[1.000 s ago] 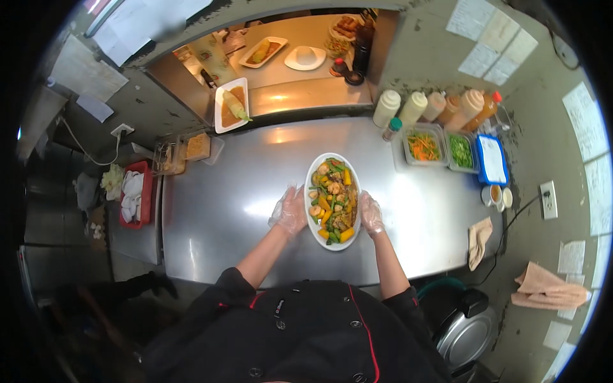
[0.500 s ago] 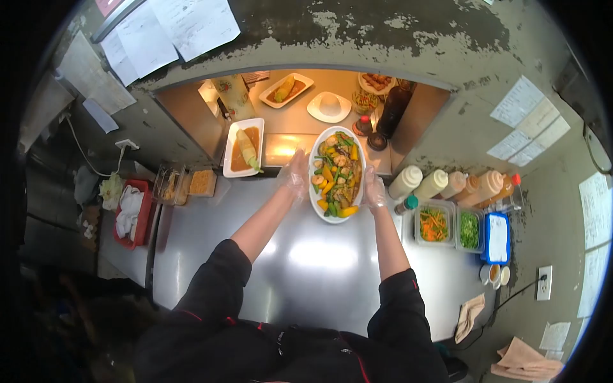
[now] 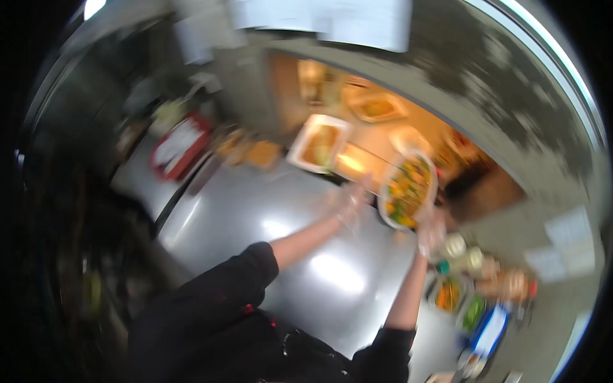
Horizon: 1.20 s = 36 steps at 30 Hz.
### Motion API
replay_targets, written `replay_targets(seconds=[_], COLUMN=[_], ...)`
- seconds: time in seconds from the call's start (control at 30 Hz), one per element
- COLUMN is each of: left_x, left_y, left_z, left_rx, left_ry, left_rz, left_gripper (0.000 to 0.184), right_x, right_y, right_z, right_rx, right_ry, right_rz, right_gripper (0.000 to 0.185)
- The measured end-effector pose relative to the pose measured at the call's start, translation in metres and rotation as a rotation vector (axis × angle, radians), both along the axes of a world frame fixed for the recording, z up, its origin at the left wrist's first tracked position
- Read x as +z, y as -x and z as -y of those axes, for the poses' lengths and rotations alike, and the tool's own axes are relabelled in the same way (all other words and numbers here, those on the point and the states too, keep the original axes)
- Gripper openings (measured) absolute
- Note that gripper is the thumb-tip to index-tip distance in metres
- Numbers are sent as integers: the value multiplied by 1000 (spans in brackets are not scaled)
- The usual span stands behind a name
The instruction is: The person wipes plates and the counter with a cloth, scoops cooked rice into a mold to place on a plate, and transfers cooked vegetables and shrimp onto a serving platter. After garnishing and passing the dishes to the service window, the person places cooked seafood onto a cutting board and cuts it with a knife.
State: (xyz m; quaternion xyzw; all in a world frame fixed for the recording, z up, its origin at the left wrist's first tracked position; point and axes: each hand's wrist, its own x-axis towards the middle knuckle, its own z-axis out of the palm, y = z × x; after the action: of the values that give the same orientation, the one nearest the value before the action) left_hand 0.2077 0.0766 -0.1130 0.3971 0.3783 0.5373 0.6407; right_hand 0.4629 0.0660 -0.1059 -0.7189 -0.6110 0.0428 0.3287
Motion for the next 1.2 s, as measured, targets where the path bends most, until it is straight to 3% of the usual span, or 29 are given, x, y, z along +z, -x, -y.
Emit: replay_targets(seconds=[0.03,0.07,0.1,0.13,0.2,0.33,0.4,0.5,0.53,0.6,0.63,0.73,0.87,0.9,1.0,1.03,1.2], left_x=[-67,-34,-23,-6,-14,11,-29,-27,-26,-18,-6,5,-25,-35,-57,-67,-132], left_y=[6,16,24,42,78,135,164,190,200,204,203,202,219,224,245,253,282], left_z=[16,64,102,144,221,372,432,486,498,516,522,543,570,577,604,614,683], left_rx=[11,55,114,191,241,493,692,1076,1084,1228,1254,1298,1233,1200,1160,1184,1290], left_ry=[-272,-112,152,356,375,535,560,487,472,309,303,321,366,363,329,372,593], left_rz=[114,247,391,463,168,-33,-87,187,146,463,470,548,666,669,668,589,255], left_gripper=[70,62,41,34,31,25,18,12,10,8,9,11,14,15,15,15,19], right_x=[37,38,37,73,28,-29,11,25,28,23,26,33,37,41,13,22,14], right_y=[26,47,67,111,144,190,229,259,266,282,290,311,339,342,352,360,388], right_z=[26,55,80,121,171,255,297,332,340,346,351,365,391,395,412,416,448], right_rx=[173,127,192,229,482,882,1082,1276,1318,1499,1547,1574,1427,1389,1352,1401,1641], right_ry=[-109,-261,-256,-50,140,233,212,422,471,275,223,184,84,248,419,517,499], right_rz=[-261,-78,-108,-277,-623,-452,-474,-314,-218,-164,-152,-107,-33,115,38,286,366], right_gripper=[36,34,32,27,23,9,6,17,21,25,24,17,14,6,26,46,46])
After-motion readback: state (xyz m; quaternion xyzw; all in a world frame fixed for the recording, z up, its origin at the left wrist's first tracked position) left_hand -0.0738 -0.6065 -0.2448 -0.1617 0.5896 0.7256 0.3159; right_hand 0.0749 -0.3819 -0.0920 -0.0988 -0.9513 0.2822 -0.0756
